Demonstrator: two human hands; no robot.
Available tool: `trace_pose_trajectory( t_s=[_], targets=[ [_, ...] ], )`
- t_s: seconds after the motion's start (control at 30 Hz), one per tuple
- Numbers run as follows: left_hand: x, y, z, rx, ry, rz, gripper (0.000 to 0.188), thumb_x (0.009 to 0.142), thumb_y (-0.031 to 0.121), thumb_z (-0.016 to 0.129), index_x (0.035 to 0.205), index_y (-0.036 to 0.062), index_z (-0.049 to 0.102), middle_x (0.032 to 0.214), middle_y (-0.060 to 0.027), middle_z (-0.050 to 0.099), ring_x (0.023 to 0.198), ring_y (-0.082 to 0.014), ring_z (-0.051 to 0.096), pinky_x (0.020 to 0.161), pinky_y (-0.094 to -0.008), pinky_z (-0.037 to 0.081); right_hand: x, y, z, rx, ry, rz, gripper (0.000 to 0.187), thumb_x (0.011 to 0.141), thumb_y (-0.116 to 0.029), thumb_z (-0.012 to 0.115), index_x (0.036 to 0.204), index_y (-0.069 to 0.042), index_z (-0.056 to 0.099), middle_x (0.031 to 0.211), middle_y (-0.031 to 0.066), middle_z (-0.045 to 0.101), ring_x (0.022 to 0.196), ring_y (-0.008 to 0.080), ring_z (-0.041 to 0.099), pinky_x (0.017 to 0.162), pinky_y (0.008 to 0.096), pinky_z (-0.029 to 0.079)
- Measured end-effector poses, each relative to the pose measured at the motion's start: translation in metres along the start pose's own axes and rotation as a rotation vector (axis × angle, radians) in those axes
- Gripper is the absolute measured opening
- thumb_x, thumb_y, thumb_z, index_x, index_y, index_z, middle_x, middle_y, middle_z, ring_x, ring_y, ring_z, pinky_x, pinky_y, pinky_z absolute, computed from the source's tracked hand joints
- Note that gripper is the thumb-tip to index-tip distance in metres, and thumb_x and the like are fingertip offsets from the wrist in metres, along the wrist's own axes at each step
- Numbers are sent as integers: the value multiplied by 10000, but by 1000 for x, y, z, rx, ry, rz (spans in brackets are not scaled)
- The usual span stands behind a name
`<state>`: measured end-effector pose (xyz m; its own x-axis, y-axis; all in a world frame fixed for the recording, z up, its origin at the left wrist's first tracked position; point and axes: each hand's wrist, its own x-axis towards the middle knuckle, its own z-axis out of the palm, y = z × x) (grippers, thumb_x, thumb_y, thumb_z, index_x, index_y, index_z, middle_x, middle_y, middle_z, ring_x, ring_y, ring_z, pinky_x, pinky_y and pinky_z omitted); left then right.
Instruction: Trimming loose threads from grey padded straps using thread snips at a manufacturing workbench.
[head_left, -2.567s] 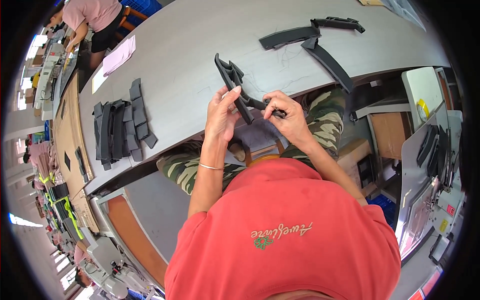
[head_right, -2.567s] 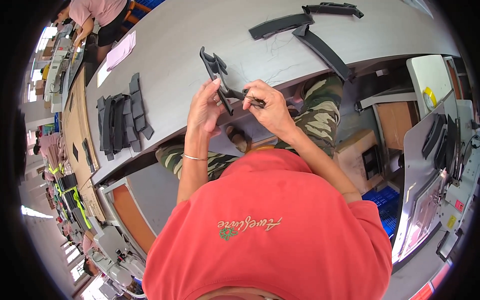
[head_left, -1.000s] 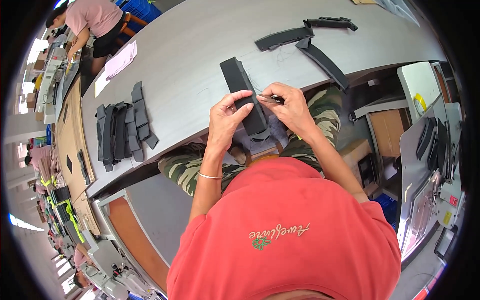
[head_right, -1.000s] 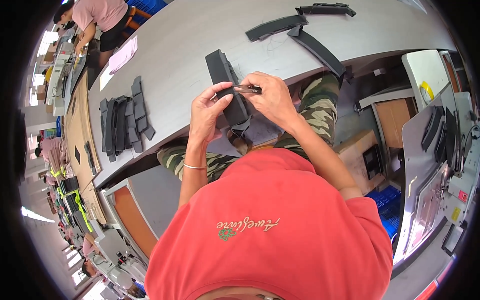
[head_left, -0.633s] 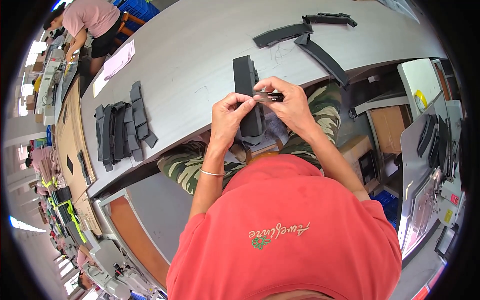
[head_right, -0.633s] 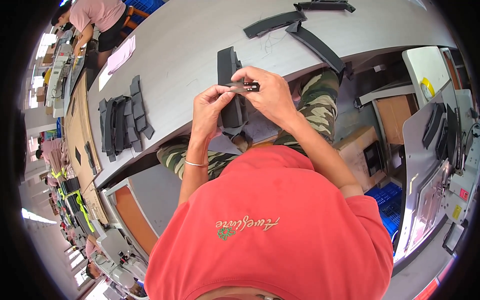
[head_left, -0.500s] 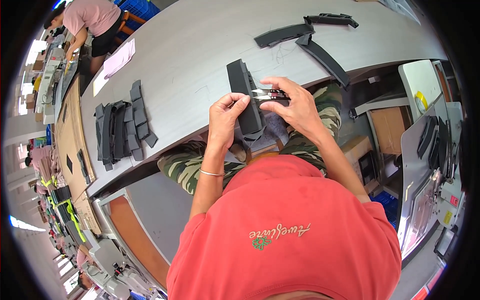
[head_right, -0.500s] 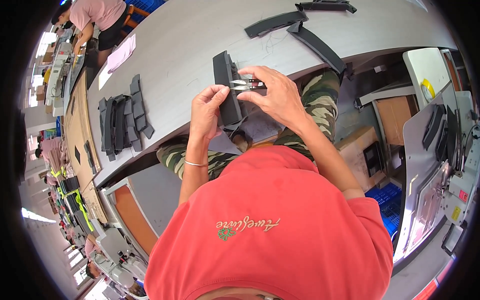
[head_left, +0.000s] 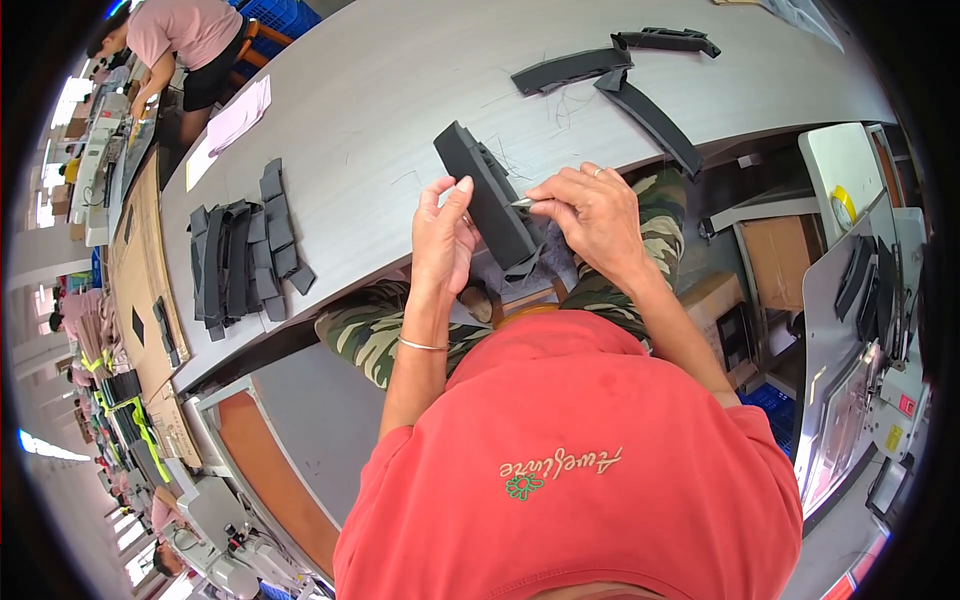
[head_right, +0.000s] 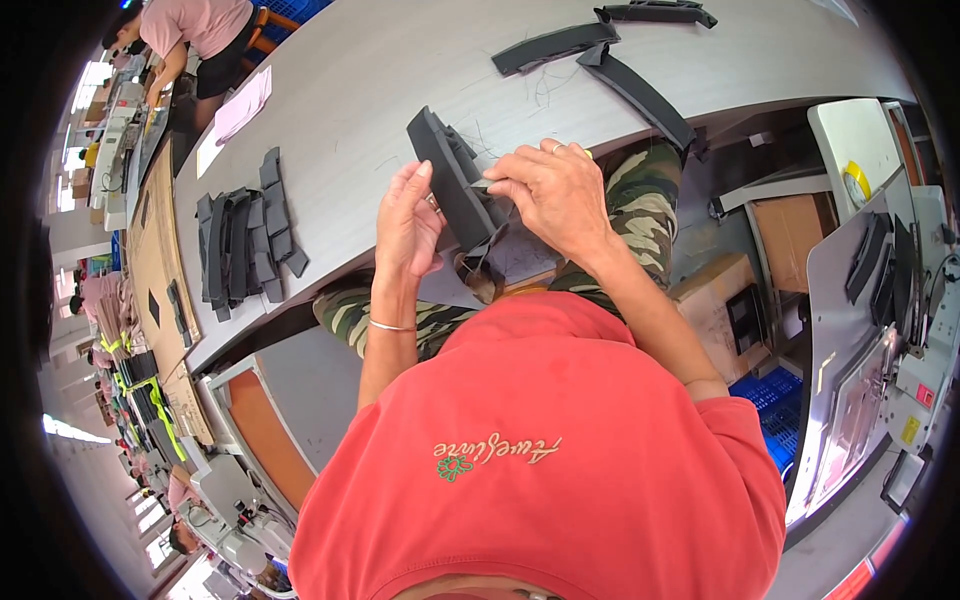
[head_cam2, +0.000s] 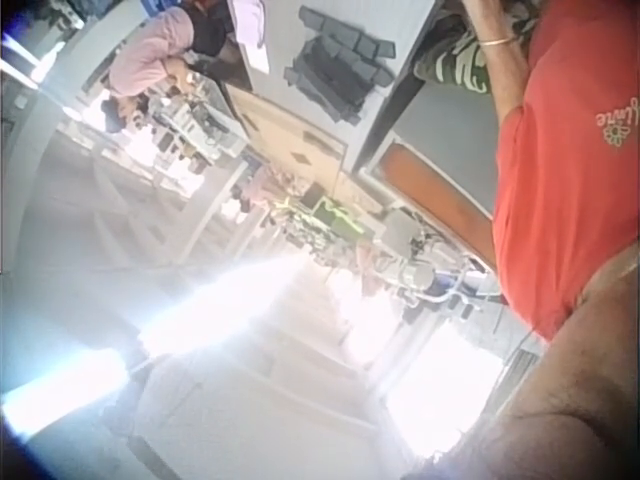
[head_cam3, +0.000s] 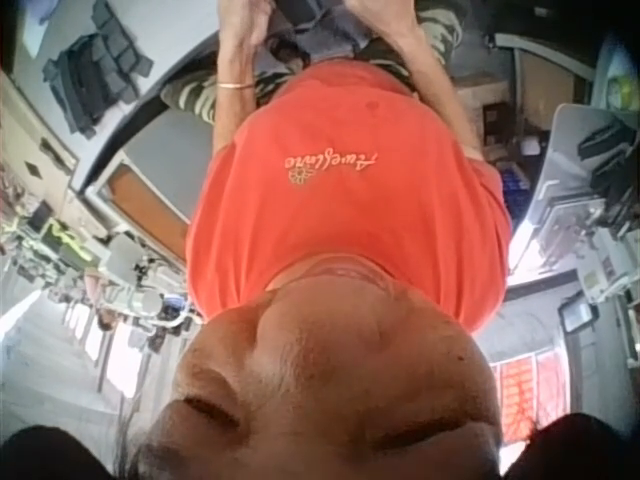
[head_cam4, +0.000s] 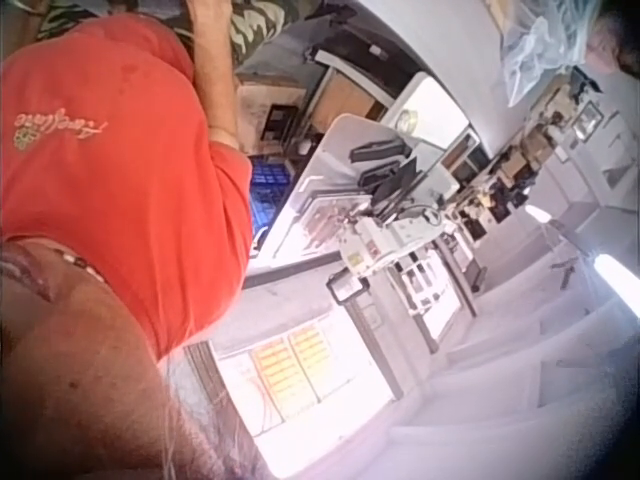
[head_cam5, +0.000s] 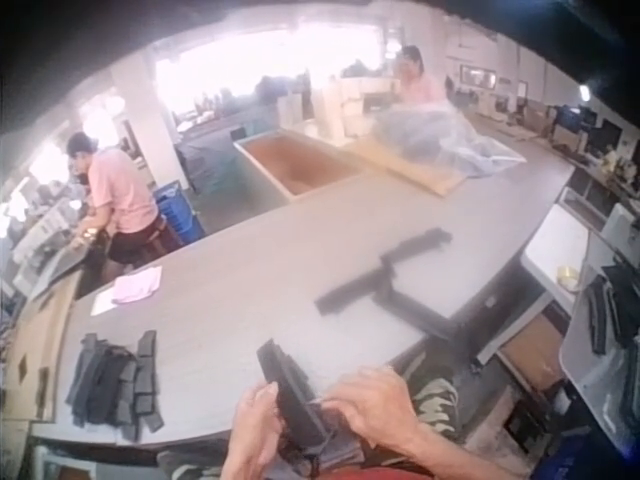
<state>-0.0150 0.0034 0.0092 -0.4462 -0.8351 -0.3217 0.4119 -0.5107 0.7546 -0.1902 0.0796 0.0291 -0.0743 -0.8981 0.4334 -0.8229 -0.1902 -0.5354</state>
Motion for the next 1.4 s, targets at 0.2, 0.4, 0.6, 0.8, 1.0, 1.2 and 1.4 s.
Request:
trace_pose_trajectory(
  t_s=[0.2, 0.4, 0.6, 0.8, 1.0, 1.2, 1.4],
  targets=[
    [5, 6, -5, -100, -13, -38, 352, 907, 214, 630, 1164, 22, 486, 1047, -87, 595, 925, -192, 604, 787, -386, 543, 0, -7, -6, 219, 3, 185, 201, 755, -106, 715, 949, -60, 690, 834, 52, 652, 746, 207, 587, 703, 304, 459],
    [2, 9, 6, 3, -10, 71, 284, 864, 52, 644, 1089, 52, 471, 1058, -109, 599, 945, -197, 617, 809, -397, 539, 0, -11, -9, 343, -56, 313, 258, 803, -178, 693, 1049, -106, 661, 898, 66, 651, 792, 224, 604, 695, 339, 480],
    [8, -2, 0, -62, -61, 52, 274, 858, 33, 639, 1073, 49, 471, 1013, -112, 621, 926, -186, 623, 846, -368, 521, 2, -11, 1, 542, -46, 357, 314, 794, -184, 708, 1092, -103, 647, 928, 61, 655, 836, 201, 610, 740, 304, 487],
    [6, -5, 3, -54, -116, -18, 272, 881, 37, 603, 1113, 22, 464, 997, -118, 632, 913, -177, 630, 868, -351, 515, 1, 4, 13, 785, -94, 473, 336, 826, -224, 716, 1121, -84, 636, 888, 43, 643, 803, 102, 570, 751, 259, 473],
    [-1, -5, 10, -32, -116, -17, 289, 891, 47, 602, 1142, 27, 459, 997, -121, 648, 910, -165, 632, 847, -338, 522, 3, 4, 11, 977, -123, 540, 331, 852, -229, 696, 1117, -40, 638, 904, 36, 656, 834, 89, 579, 745, 253, 476],
    [0, 0, 10, 66, -89, 34, 333, 885, 65, 634, 1167, 39, 459, 953, -110, 676, 819, -126, 651, 690, -252, 538, 6, 4, 4, 587, -14, 357, 315, 815, -179, 690, 1118, -103, 655, 988, 69, 673, 815, 161, 622, 767, 286, 493],
    [-2, 1, 8, 84, -67, 45, 322, 886, 60, 629, 1163, 36, 467, 933, -104, 684, 773, -117, 658, 612, -225, 540, 7, 8, -7, 428, 173, 233, 270, 789, -108, 690, 1058, -105, 682, 923, 56, 673, 782, 174, 600, 725, 298, 486]
  ],
)
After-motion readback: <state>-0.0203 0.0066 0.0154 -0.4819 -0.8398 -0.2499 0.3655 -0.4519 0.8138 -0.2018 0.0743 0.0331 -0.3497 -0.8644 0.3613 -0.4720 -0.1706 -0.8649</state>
